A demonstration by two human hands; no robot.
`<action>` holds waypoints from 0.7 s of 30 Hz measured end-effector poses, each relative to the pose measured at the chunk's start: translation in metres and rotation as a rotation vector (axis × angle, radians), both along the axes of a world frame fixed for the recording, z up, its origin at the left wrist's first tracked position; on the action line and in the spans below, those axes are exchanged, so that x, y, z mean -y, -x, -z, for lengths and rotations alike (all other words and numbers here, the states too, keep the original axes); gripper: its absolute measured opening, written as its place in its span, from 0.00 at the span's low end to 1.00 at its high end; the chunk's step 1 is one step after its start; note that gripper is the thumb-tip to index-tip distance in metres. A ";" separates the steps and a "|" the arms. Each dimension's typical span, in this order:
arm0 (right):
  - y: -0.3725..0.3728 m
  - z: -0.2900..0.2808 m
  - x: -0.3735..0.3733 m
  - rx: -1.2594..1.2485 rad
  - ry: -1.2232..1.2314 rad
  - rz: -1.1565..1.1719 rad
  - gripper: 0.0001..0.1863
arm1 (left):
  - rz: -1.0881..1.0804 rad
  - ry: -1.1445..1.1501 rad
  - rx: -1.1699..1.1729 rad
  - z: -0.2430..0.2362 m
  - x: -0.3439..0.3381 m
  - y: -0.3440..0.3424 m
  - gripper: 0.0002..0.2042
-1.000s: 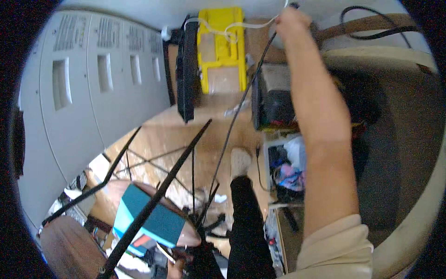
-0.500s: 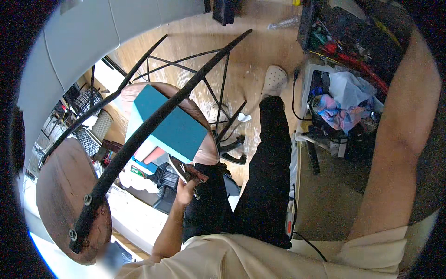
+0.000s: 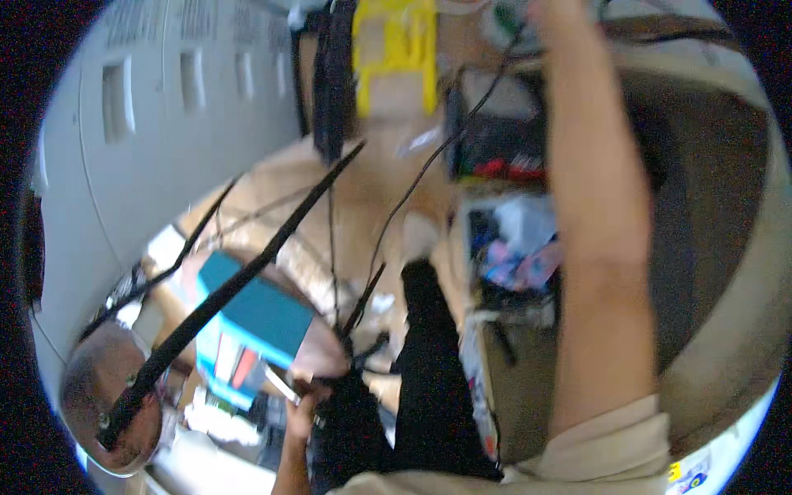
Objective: Repairing a laminating machine by adjusting the internal rollers using pliers.
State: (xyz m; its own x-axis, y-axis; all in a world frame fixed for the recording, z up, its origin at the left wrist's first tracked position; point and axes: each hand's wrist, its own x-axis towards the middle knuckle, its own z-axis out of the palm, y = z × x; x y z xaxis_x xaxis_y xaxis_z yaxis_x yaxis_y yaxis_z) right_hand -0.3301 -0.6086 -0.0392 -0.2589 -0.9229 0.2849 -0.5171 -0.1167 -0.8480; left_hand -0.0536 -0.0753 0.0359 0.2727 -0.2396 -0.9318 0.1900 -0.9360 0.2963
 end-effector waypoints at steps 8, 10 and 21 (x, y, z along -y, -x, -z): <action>0.174 0.221 0.102 0.113 -0.442 0.554 0.11 | -0.109 0.172 0.070 0.037 -0.031 0.020 0.13; 0.191 0.242 0.112 -0.002 -0.514 0.659 0.12 | -0.112 0.172 0.002 0.040 -0.032 0.019 0.16; 0.155 0.234 0.124 -0.066 -0.512 0.709 0.12 | -0.170 0.124 0.034 0.026 -0.045 0.014 0.17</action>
